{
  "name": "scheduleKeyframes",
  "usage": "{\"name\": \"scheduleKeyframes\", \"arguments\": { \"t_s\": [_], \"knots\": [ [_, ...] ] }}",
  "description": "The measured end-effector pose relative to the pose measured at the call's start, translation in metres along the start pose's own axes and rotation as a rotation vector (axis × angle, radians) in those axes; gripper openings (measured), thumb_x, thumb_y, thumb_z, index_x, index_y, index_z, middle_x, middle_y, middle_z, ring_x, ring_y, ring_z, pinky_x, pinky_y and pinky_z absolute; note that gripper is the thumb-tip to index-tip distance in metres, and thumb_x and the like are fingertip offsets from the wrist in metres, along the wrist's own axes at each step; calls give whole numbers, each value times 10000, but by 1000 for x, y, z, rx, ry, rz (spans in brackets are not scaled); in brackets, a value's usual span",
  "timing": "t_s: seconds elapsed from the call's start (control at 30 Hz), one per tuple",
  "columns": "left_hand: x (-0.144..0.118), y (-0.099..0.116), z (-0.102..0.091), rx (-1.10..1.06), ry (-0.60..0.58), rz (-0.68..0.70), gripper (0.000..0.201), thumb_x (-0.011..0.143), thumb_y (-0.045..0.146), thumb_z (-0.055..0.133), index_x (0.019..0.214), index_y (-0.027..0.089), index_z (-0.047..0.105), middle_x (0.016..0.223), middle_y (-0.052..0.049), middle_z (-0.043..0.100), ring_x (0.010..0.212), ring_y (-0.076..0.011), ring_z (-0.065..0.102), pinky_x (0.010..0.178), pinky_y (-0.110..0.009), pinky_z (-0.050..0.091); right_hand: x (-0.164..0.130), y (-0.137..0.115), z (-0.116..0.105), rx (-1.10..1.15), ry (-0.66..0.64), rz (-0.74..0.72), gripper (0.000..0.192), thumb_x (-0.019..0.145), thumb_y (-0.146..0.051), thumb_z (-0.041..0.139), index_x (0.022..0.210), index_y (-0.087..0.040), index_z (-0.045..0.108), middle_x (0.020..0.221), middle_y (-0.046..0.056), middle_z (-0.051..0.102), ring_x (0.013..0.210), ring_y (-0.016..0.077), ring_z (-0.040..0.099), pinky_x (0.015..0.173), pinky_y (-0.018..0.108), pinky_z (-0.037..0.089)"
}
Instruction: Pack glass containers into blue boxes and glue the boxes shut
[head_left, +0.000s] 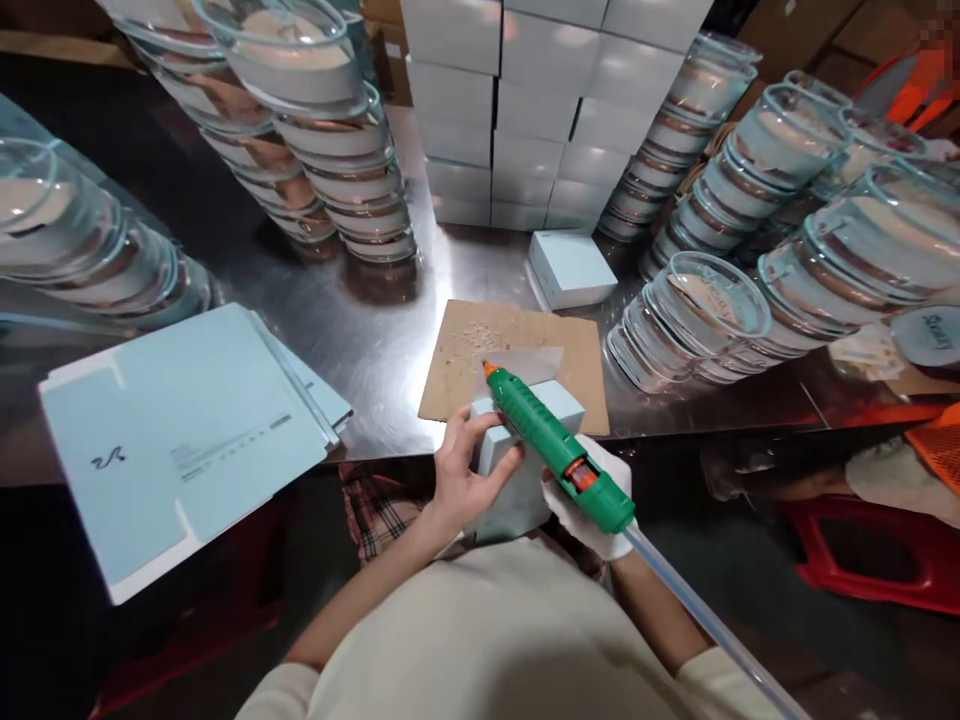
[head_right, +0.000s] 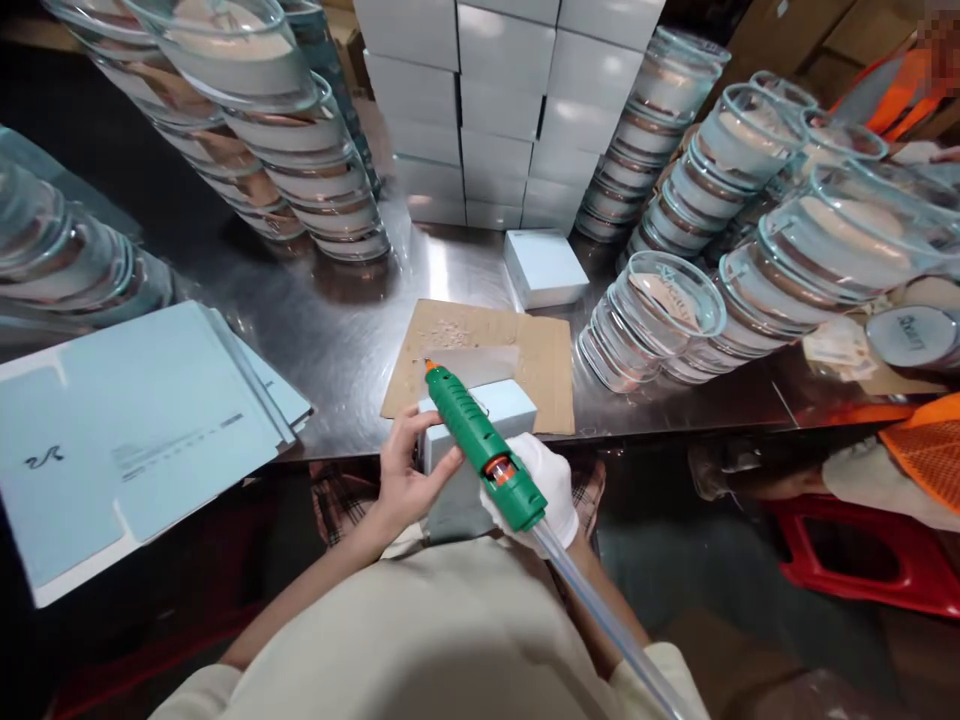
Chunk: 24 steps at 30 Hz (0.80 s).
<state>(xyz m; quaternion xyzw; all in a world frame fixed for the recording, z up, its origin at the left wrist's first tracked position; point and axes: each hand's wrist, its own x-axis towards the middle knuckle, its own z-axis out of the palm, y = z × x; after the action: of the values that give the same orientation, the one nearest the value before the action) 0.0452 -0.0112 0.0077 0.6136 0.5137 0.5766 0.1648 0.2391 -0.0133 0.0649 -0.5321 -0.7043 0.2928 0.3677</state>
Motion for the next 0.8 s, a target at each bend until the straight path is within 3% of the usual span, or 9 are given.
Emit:
{"name": "scheduleKeyframes", "arguments": {
  "t_s": [0.23,0.4,0.53,0.63,0.73,0.8],
  "knots": [
    [-5,-5,-10,2,18,-33,302,938,425,760,1184,260,700,1133,-65,682,1078,-223,662,897,-328,545,-4,38,-6,82,130,184,269,727,-456,837,797,-258,670,772,44,729,690,249,685,721,434,602],
    [-8,-18,-23,-21,9,-116,339,917,473,763,1160,246,695,1154,-77,679,1160,-259,643,983,-380,530,14,66,-12,192,218,399,417,743,-609,781,840,-215,683,748,67,745,557,208,627,552,372,554],
    [-9,-26,-29,-78,1,-84,331,920,475,754,1154,250,686,1128,-62,686,1186,-262,636,1054,-409,501,56,84,-13,291,114,595,636,791,-760,638,968,-156,731,844,114,791,513,186,630,488,329,516],
    [-10,-29,-32,-105,-2,-36,321,932,467,737,1166,254,684,1102,-55,696,1158,-254,650,1050,-408,503,79,95,-29,225,50,741,635,849,-765,580,836,-147,725,741,145,766,612,253,714,567,356,567],
    [-11,-31,-33,-111,-22,-46,328,937,506,718,1145,256,685,1096,-60,698,1151,-253,653,1001,-395,529,82,89,-46,66,149,715,513,831,-666,713,696,-171,689,725,145,754,846,316,775,724,361,602],
    [-11,-31,-32,-126,-56,-54,344,939,540,705,1127,253,685,1100,-68,699,1151,-253,657,980,-392,545,78,72,-46,42,226,587,457,785,-624,784,803,-169,747,831,121,786,955,312,773,817,358,608]
  ]
}}
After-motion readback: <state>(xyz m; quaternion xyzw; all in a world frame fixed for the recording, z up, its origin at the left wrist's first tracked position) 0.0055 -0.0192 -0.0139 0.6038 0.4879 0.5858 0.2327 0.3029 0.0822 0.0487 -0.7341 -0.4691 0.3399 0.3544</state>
